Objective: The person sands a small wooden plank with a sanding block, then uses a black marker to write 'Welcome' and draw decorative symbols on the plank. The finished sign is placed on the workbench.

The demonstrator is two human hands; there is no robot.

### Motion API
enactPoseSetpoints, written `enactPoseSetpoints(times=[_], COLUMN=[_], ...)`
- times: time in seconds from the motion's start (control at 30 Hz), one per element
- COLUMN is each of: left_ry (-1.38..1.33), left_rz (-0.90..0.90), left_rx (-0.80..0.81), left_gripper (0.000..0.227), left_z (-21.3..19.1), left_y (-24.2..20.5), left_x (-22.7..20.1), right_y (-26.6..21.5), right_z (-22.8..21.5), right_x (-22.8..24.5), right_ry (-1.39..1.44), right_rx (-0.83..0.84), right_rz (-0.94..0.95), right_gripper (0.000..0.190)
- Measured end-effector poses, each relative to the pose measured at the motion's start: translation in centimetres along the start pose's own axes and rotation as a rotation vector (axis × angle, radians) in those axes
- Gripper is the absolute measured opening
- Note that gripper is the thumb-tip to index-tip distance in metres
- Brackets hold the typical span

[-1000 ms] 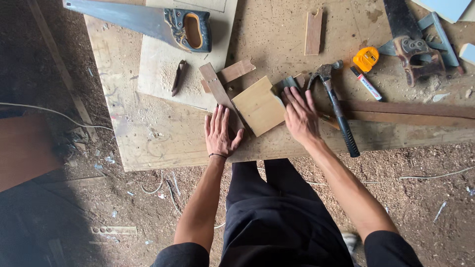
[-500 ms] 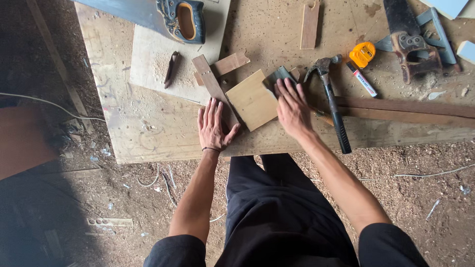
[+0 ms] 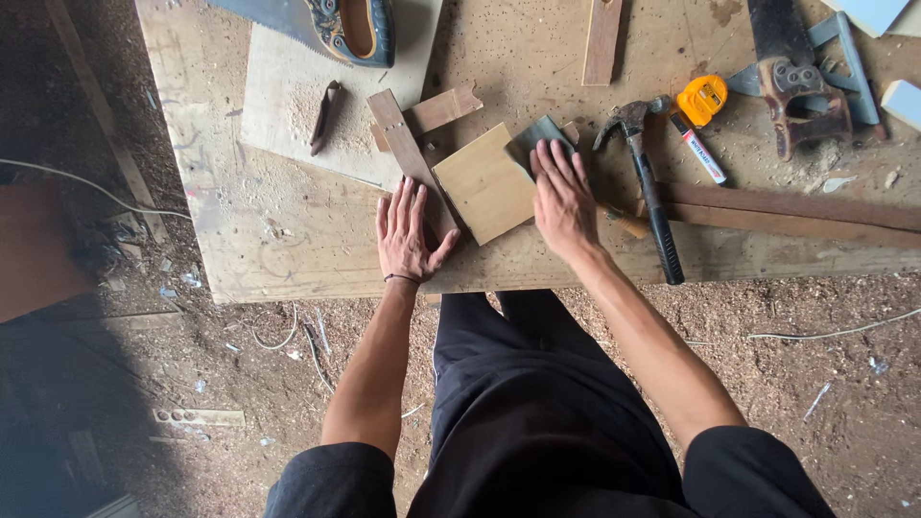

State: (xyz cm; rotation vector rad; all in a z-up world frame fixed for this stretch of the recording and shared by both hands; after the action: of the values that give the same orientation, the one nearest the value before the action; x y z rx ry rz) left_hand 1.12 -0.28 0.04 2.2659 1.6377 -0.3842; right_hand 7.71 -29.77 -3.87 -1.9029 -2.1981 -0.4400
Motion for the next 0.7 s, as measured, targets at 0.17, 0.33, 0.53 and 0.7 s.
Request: enactPoseSetpoints(times=[0.17, 0.33, 0.53, 0.7], left_ry=[-0.004, 0.007, 0.012, 0.006], left_rz=[-0.016, -0.011, -0.015, -0.008], left_rx=[0.006, -0.002, -0.004, -0.011], left_gripper=[0.095, 0.095, 0.095, 0.096], left_z=[0.1, 0.2, 0.3, 0.5], left_y=[-0.2, -0.2, 0.0, -0.5], left_x=[0.1, 0.1, 0.1, 0.1], right_y=[-0.3, 0.0, 0.2, 1.5], right_z=[-0.8, -1.6, -1.5, -0.9], right_x=[0.6, 0.4, 0.1, 0.3], right_ry=[0.093, 0.036, 0.064, 0.035], right_rx=[0.011, 0.015, 0.032, -0.014], right_rz=[0.095, 0.027, 0.031, 0.089], right_gripper=[0.067, 0.062, 0.063, 0.062])
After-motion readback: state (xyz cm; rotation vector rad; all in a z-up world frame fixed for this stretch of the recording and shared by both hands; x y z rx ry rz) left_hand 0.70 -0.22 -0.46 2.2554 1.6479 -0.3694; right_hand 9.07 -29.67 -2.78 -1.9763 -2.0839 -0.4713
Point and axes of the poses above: each hand's wrist, its own y-axis towards the middle knuckle, its own z-axis out of the palm, x = y × z, the point moved 1 cm from there along y, towards the middle knuckle, and after that the axes turned 13 degrees about z, right-handed, at the moved point
